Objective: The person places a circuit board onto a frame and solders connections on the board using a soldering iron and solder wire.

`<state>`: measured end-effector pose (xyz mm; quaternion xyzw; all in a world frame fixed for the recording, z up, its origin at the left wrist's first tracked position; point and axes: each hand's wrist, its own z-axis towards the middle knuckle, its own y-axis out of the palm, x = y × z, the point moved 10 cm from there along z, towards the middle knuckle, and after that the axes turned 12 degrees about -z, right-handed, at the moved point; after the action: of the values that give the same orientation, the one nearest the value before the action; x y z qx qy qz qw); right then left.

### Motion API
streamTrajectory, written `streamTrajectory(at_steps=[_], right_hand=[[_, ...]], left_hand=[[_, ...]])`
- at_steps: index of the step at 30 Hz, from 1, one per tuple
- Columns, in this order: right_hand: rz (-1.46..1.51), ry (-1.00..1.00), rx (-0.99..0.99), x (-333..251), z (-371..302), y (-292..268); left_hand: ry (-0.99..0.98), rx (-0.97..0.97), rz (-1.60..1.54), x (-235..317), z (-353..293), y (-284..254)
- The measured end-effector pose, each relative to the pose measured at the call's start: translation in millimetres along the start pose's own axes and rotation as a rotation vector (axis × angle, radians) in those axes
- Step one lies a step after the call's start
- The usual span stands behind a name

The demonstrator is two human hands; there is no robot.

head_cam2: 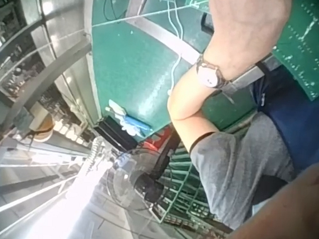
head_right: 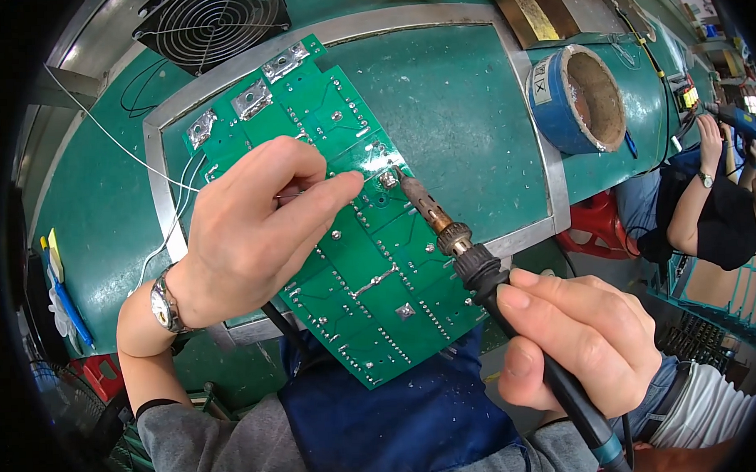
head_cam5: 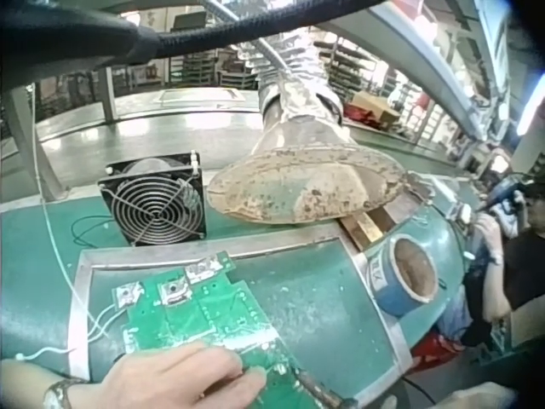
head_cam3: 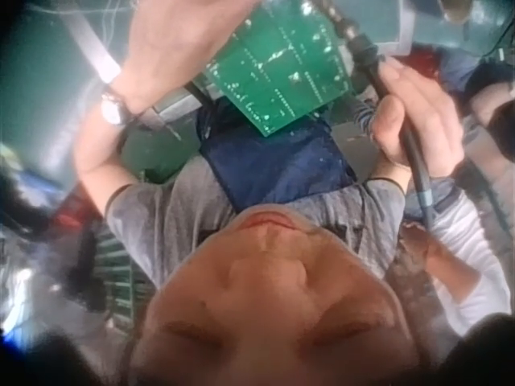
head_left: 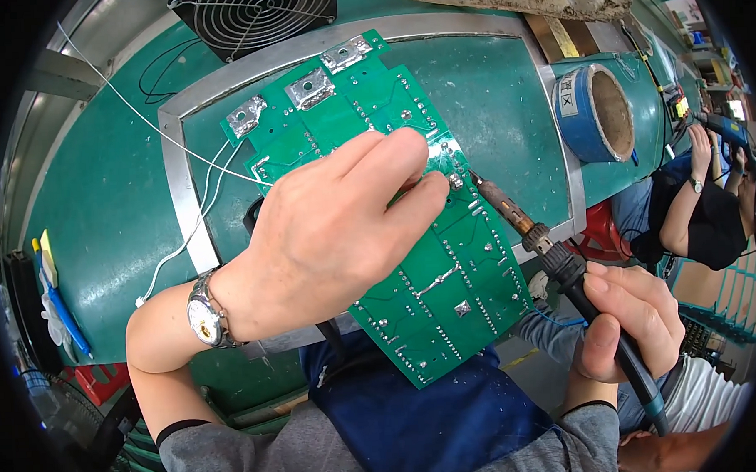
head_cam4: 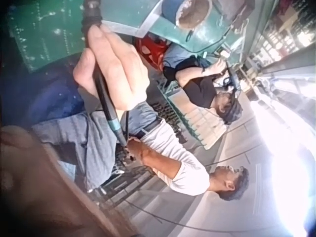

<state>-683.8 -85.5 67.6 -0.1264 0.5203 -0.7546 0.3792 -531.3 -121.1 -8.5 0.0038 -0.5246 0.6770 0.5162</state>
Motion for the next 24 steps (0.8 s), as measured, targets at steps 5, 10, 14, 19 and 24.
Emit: streamTrajectory(at_steps=[5,10,14,19,24], right_hand=[[0.011,0.042,0.023,2,1,4],[-0.011,0.055,0.020,3,3,9],[0.013,0.051,0.043,2,6,16],[-0.028,0.051,0.037,1,-3,-2],[0.003,0.067,-0.015,3,-14,-2]], left_hand=[[-0.009,-0.003,-0.003,-1,0,3],[0.009,0.006,-0.022,-1,1,6],[-0.004,0.003,-0.032,-3,-1,7],[0.006,-0.005,0.056,5,0,-1],[0.065,-0.023,0.035,13,-4,10]])
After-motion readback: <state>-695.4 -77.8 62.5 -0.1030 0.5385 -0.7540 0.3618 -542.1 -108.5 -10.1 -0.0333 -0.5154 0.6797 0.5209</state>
